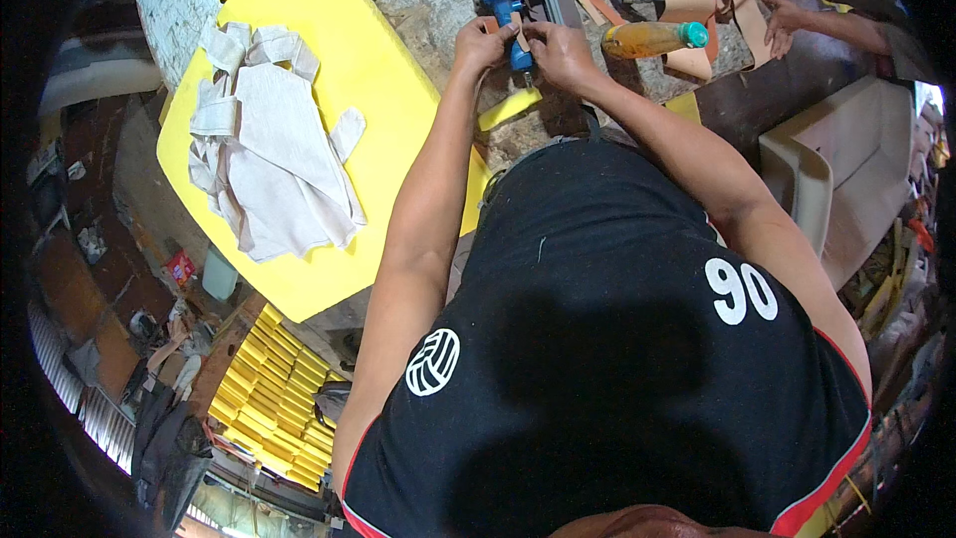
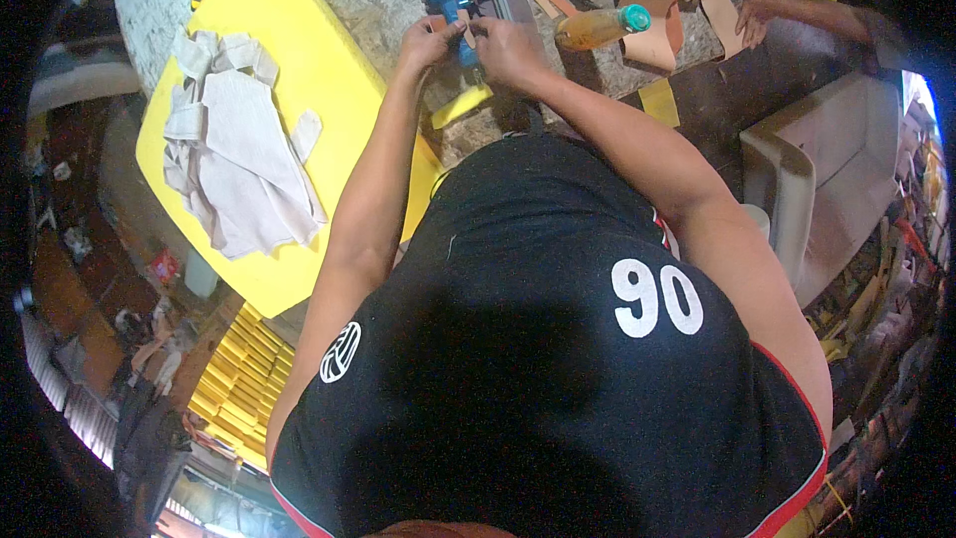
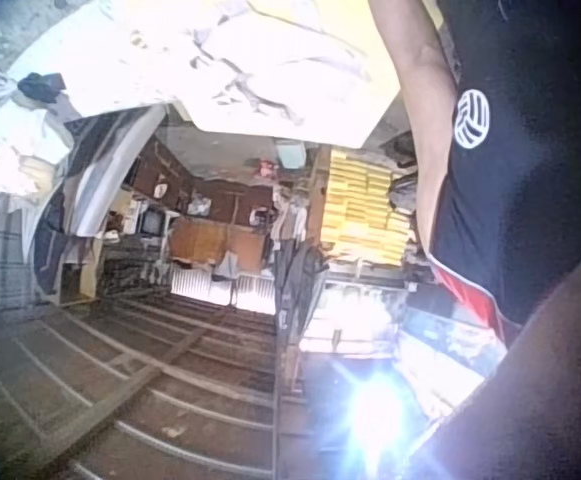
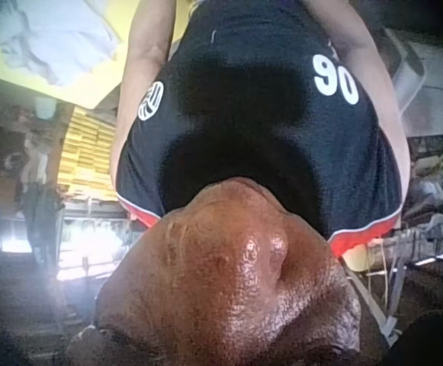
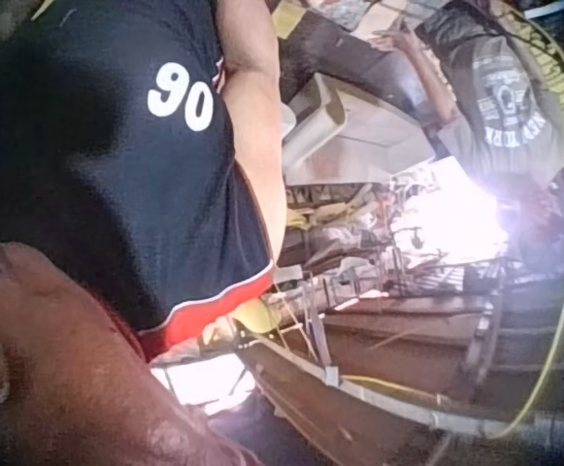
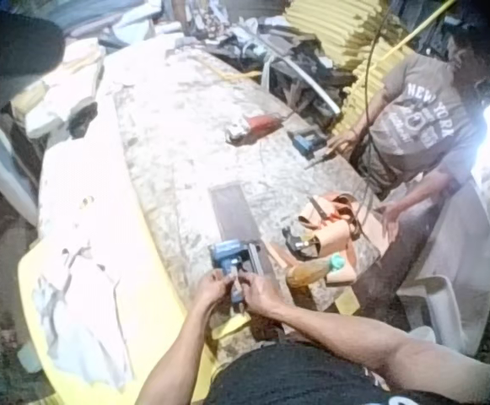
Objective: The person uses a pneumatic staple gun to attach a strip of orange fabric to a small wooden block on a workbench. They cut the fabric with scissors, position it, and staple it in place. The person also briefly retrieves a bottle of liquid from a nearby cabinet.
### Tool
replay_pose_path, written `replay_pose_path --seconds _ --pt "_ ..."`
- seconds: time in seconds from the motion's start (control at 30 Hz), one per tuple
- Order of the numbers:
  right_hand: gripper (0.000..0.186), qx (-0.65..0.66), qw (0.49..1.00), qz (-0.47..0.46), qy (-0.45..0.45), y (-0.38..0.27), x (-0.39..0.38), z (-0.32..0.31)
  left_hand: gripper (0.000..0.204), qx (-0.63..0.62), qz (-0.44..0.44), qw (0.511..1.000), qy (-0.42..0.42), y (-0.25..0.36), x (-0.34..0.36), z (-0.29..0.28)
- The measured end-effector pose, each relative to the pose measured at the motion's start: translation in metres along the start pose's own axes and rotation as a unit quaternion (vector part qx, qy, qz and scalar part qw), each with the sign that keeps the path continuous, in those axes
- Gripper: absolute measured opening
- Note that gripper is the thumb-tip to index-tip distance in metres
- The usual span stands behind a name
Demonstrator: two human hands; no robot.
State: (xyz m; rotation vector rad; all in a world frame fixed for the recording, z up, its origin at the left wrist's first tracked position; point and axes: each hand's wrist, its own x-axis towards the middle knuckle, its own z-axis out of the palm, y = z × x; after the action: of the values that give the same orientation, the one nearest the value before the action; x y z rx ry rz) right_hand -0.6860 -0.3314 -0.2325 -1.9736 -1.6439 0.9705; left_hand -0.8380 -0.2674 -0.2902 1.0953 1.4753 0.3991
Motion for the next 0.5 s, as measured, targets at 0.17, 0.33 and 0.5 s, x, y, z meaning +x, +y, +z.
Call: replay_pose_path --seconds 0.17,0.33,0.5 --pt "0.028 -0.007 1.0 0.017 -0.015 0.007 0.012 0.002 0.044 0.026 -0.004 1.0 0.005 0.009 -0.004 -0.006" --pt "0.029 0.023 0.998 0.059 -0.021 0.009 0.015 0.008 0.033 -0.1 0.017 0.994 -0.047 -0.019 0.009 -0.012" --pt "0.029 0.044 0.997 0.058 0.011 0.013 0.015 0.01 0.023 -0.158 -0.012 0.982 -0.101 -0.011 -0.006 -0.013"
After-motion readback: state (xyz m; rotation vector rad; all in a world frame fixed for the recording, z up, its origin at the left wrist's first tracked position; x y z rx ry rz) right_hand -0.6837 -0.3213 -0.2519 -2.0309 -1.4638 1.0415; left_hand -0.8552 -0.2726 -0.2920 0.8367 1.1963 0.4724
